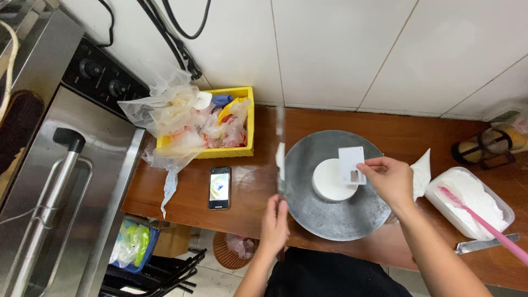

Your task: The person pipes white frosting onto a small cake and spreads it using a spatula and a plastic card. They continue to refine the frosting with the card and spatula before moving the cake and turntable aside.

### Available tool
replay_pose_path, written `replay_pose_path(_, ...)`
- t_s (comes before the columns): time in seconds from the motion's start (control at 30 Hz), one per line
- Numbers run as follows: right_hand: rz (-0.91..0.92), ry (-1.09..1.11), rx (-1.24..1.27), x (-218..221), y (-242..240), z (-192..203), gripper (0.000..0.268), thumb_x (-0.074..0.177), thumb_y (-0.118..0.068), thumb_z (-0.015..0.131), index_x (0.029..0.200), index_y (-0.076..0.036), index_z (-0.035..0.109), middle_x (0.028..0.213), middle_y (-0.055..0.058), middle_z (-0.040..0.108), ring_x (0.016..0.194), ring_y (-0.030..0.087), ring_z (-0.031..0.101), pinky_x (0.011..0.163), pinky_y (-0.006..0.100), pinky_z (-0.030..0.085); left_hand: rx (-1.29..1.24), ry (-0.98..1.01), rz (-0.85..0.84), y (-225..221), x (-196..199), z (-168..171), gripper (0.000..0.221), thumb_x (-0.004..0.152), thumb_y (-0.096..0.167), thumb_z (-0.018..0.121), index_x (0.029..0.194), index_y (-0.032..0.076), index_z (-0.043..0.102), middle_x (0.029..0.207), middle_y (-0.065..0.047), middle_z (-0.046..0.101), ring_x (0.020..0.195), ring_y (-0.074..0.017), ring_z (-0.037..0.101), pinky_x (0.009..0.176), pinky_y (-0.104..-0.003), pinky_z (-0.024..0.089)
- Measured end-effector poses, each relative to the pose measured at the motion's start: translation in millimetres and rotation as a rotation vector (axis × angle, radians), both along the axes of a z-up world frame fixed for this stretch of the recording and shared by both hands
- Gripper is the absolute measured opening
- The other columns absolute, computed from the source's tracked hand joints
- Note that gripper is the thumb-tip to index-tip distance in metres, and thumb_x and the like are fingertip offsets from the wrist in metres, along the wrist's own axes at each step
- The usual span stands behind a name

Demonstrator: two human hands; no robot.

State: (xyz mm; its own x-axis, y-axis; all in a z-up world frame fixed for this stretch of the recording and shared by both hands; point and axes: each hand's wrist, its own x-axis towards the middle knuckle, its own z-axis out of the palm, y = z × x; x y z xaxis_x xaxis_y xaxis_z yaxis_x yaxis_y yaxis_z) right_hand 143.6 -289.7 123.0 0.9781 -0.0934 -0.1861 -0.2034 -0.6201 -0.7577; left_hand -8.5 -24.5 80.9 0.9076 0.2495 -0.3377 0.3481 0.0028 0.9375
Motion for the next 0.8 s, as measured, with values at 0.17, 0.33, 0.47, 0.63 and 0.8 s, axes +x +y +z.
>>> replay_pose_path(0.17,-0.041,0.028,0.702,-38.4,46.1,-30.9,0.022,0.088,-0.011,0.079,0.104,0.003,0.075,0.090,0.008,0.078,0.077,0.010,0.069,0.068,0.024,0.052,-0.308,0.006,-0.130,-33.2,-28.6,-14.1,0.035,0.109,0.033,0.046,0.128,0.005,0.056,0.074,-0.001,0.053,0.040,-0.0055,0.044,0.034,-0.023,0.035)
replay_pose_path(0.33,-0.051,0.106,0.911,-57.7,64.6,-35.1,0.023,0.087,-0.008,0.079,0.105,0.005,0.073,0.092,0.009,0.077,0.080,0.009,0.070,0.074,0.022,0.053,-0.498,-0.035,-0.230,-43.7,-39.1,1.2,0.033,0.112,0.031,0.044,0.126,0.003,0.055,0.085,0.000,0.052,0.042,-0.0044,0.042,0.035,-0.021,0.035)
replay_pose_path(0.47,-0.048,0.102,0.835,-51.7,41.5,-39.0,0.021,0.086,-0.008,0.080,0.102,0.005,0.074,0.088,0.009,0.077,0.077,0.011,0.070,0.071,0.023,0.054,-0.557,-0.086,-0.168,-34.0,-39.7,5.6,0.033,0.112,0.029,0.043,0.126,0.002,0.056,0.092,-0.002,0.057,0.043,-0.0049,0.044,0.034,-0.021,0.034)
replay_pose_path(0.63,-0.020,0.098,0.564,-18.9,5.3,-35.1,0.024,0.084,-0.011,0.082,0.101,0.005,0.076,0.090,0.009,0.078,0.078,0.010,0.069,0.070,0.023,0.053,-0.174,-0.102,0.121,-28.3,-36.6,-3.1,0.042,0.103,0.030,0.044,0.141,0.014,0.047,0.113,0.005,0.064,0.043,-0.0079,0.053,0.034,-0.024,0.041)
replay_pose_path(0.8,0.234,0.065,0.173,-4.5,8.4,-48.4,0.030,0.077,-0.022,0.087,0.095,0.002,0.080,0.080,0.010,0.080,0.070,0.012,0.072,0.065,0.026,0.056,-0.230,-0.043,0.147,-33.5,-38.9,-40.8,0.039,0.110,0.036,0.042,0.128,0.006,0.059,0.049,-0.002,0.047,0.034,-0.0082,0.042,0.033,-0.022,0.034)
